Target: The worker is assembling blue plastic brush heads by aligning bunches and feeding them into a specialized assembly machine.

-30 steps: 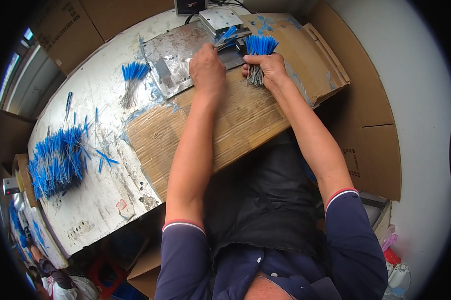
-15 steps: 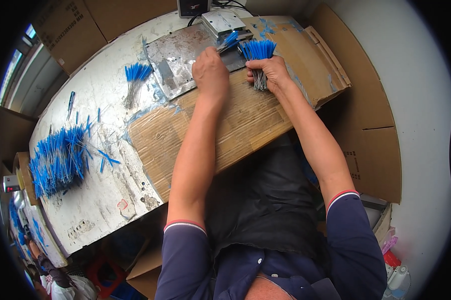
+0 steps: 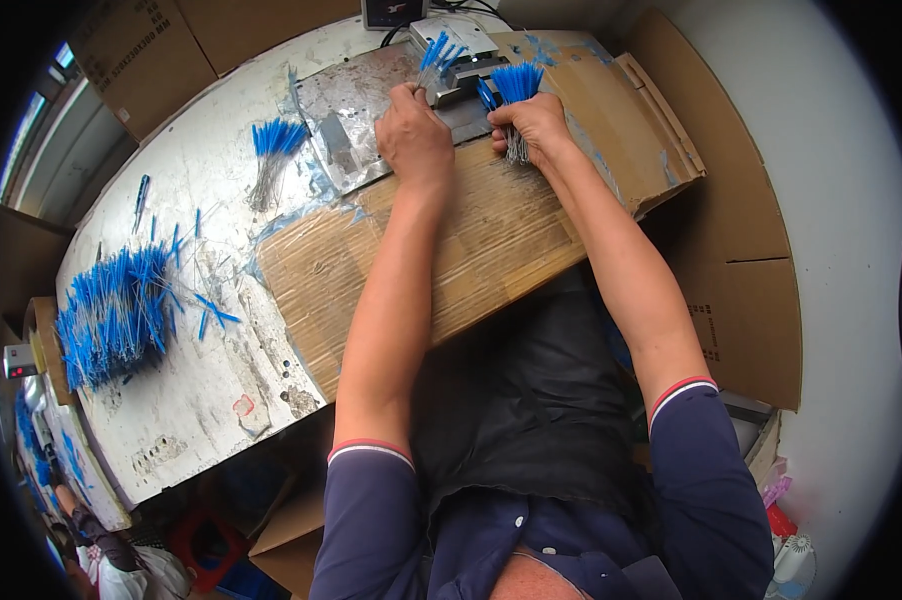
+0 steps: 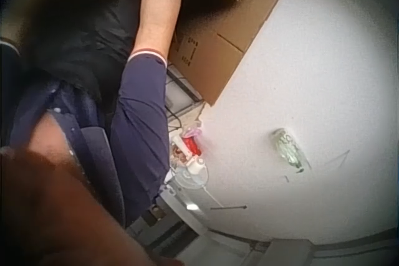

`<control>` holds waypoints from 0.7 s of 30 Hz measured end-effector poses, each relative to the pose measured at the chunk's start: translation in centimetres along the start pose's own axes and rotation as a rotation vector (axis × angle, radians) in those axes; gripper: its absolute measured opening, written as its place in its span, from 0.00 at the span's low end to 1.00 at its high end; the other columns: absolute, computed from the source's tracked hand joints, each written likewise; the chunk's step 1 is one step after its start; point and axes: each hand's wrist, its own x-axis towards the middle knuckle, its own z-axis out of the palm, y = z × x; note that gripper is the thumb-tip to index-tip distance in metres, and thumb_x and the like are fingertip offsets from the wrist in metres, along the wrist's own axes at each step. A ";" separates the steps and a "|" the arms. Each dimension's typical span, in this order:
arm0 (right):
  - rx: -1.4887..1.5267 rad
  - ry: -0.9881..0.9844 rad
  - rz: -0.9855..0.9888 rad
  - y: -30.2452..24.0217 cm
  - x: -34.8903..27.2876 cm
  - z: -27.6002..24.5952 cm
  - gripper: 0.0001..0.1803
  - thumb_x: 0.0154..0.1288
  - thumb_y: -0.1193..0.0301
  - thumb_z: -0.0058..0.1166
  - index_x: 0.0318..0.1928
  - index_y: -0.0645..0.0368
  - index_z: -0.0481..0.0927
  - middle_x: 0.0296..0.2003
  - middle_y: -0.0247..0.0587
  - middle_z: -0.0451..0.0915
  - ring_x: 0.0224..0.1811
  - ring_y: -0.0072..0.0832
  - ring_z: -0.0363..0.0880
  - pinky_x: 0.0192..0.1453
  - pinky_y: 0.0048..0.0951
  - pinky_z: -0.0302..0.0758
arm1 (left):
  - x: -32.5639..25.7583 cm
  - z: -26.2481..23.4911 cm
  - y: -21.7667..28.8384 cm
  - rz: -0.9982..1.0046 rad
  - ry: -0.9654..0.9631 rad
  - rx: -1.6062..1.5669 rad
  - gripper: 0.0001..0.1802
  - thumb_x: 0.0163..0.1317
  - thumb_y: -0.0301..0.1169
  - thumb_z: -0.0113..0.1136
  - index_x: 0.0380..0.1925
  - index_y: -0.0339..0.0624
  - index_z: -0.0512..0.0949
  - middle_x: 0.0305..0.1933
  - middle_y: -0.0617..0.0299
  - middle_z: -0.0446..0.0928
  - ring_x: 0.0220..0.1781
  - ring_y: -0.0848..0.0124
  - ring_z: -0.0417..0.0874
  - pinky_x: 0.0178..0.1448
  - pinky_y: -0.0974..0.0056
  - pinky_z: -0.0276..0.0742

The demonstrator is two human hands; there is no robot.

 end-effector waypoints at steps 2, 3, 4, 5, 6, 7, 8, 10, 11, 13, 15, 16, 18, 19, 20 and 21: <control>0.005 0.016 0.003 0.0 -0.1 0.1 0.07 0.54 0.86 0.65 0.29 0.73 0.78 0.23 0.53 0.81 0.20 0.36 0.83 0.19 0.37 0.83 | 0.1 0.0 -0.1 0.023 0.013 0.000 0.08 0.75 0.34 0.53 0.42 0.43 0.78 0.32 0.48 0.84 0.36 0.46 0.85 0.44 0.45 0.75; 0.005 0.015 0.003 0.1 -0.2 0.1 0.07 0.54 0.86 0.65 0.29 0.73 0.78 0.23 0.53 0.81 0.20 0.36 0.83 0.19 0.37 0.83 | 0.1 0.0 -0.1 0.023 0.014 0.000 0.08 0.75 0.34 0.53 0.42 0.43 0.78 0.32 0.48 0.84 0.36 0.46 0.85 0.44 0.45 0.75; 0.042 0.002 0.006 0.1 -0.3 0.1 0.07 0.54 0.86 0.65 0.29 0.73 0.78 0.24 0.53 0.81 0.20 0.36 0.83 0.19 0.37 0.83 | 0.2 0.1 -0.2 0.037 0.021 -0.011 0.08 0.74 0.34 0.54 0.42 0.43 0.78 0.33 0.48 0.84 0.36 0.46 0.85 0.44 0.45 0.75; 0.079 -0.010 0.009 0.2 -0.4 0.0 0.07 0.55 0.85 0.66 0.29 0.74 0.78 0.24 0.53 0.82 0.21 0.36 0.83 0.20 0.37 0.83 | 0.2 0.1 -0.2 0.052 0.027 -0.022 0.07 0.74 0.33 0.54 0.42 0.43 0.78 0.33 0.48 0.84 0.37 0.46 0.84 0.45 0.45 0.74; 0.080 -0.009 0.009 0.2 -0.4 0.0 0.07 0.55 0.85 0.66 0.29 0.74 0.78 0.24 0.53 0.82 0.21 0.36 0.83 0.20 0.37 0.83 | 0.2 0.1 -0.2 0.053 0.026 -0.023 0.07 0.74 0.33 0.54 0.42 0.43 0.78 0.33 0.48 0.84 0.37 0.46 0.84 0.45 0.45 0.74; 0.109 -0.017 0.006 0.3 -0.6 -0.1 0.07 0.56 0.85 0.65 0.30 0.74 0.78 0.25 0.53 0.82 0.21 0.36 0.84 0.20 0.36 0.84 | 0.1 0.1 -0.2 0.056 -0.001 -0.014 0.07 0.73 0.33 0.55 0.41 0.43 0.78 0.34 0.49 0.84 0.38 0.47 0.84 0.46 0.46 0.74; 0.137 -0.025 0.003 0.3 -0.6 -0.2 0.07 0.56 0.84 0.65 0.30 0.74 0.79 0.25 0.52 0.82 0.22 0.36 0.84 0.21 0.36 0.85 | 0.1 0.1 -0.1 0.059 -0.026 -0.004 0.06 0.73 0.33 0.56 0.41 0.43 0.78 0.34 0.49 0.84 0.39 0.48 0.84 0.47 0.47 0.73; 0.175 -0.046 0.009 0.3 -0.9 -0.7 0.06 0.57 0.84 0.65 0.30 0.73 0.79 0.26 0.52 0.82 0.22 0.36 0.84 0.22 0.36 0.85 | 0.0 0.1 -0.1 0.081 -0.050 0.006 0.06 0.73 0.33 0.56 0.41 0.43 0.78 0.35 0.50 0.84 0.40 0.49 0.84 0.48 0.47 0.72; 0.212 -0.069 0.017 0.3 -1.0 -0.8 0.06 0.58 0.83 0.65 0.30 0.73 0.79 0.26 0.52 0.82 0.22 0.36 0.84 0.22 0.36 0.86 | 0.0 0.1 -0.2 0.102 -0.074 0.019 0.06 0.72 0.33 0.57 0.40 0.43 0.78 0.35 0.51 0.84 0.41 0.50 0.84 0.49 0.48 0.72; 0.208 -0.059 0.016 0.4 -1.4 -0.8 0.06 0.57 0.83 0.65 0.30 0.73 0.79 0.26 0.52 0.82 0.22 0.36 0.84 0.23 0.36 0.86 | -0.1 0.2 -0.3 0.115 -0.099 0.042 0.06 0.72 0.33 0.57 0.40 0.43 0.78 0.35 0.52 0.84 0.41 0.51 0.84 0.49 0.48 0.71; 0.204 -0.042 0.018 0.5 -1.6 -1.0 0.06 0.57 0.83 0.65 0.30 0.73 0.79 0.26 0.51 0.82 0.22 0.36 0.84 0.23 0.36 0.87 | -0.2 0.2 -0.3 0.127 -0.129 0.062 0.06 0.71 0.33 0.58 0.40 0.43 0.78 0.35 0.52 0.84 0.41 0.52 0.84 0.49 0.48 0.71; 0.193 -0.051 0.024 0.5 -1.7 -1.1 0.06 0.57 0.84 0.64 0.29 0.74 0.79 0.26 0.52 0.82 0.22 0.36 0.84 0.23 0.37 0.86 | -0.2 0.2 -0.4 0.127 -0.141 0.066 0.06 0.71 0.33 0.58 0.40 0.44 0.78 0.35 0.53 0.84 0.41 0.52 0.84 0.49 0.48 0.71; 0.183 -0.055 0.029 0.7 -1.7 -1.3 0.06 0.57 0.84 0.64 0.29 0.74 0.79 0.26 0.52 0.82 0.22 0.36 0.84 0.23 0.37 0.86 | -0.2 0.2 -0.2 0.129 -0.157 0.067 0.06 0.71 0.33 0.58 0.40 0.44 0.79 0.36 0.53 0.84 0.41 0.52 0.84 0.49 0.48 0.71; 0.172 -0.065 0.022 0.8 -1.8 -1.4 0.05 0.57 0.84 0.63 0.29 0.74 0.79 0.25 0.52 0.81 0.21 0.35 0.84 0.22 0.37 0.86 | -0.2 0.2 -0.2 0.124 -0.161 0.066 0.06 0.71 0.33 0.58 0.40 0.44 0.79 0.35 0.53 0.84 0.41 0.52 0.84 0.49 0.48 0.71; 0.161 -0.078 0.014 0.8 -1.8 -1.3 0.05 0.56 0.85 0.63 0.28 0.73 0.79 0.25 0.52 0.81 0.21 0.35 0.83 0.22 0.36 0.86 | -0.1 0.1 -0.1 0.119 -0.164 0.066 0.06 0.71 0.33 0.58 0.40 0.44 0.79 0.35 0.53 0.84 0.41 0.52 0.84 0.49 0.48 0.71; 0.161 -0.078 0.013 0.7 -1.8 -1.4 0.05 0.56 0.85 0.63 0.28 0.73 0.79 0.25 0.52 0.81 0.21 0.35 0.83 0.22 0.36 0.86 | -0.1 0.1 -0.1 0.120 -0.163 0.066 0.06 0.71 0.33 0.58 0.40 0.44 0.79 0.35 0.53 0.84 0.41 0.52 0.84 0.49 0.48 0.71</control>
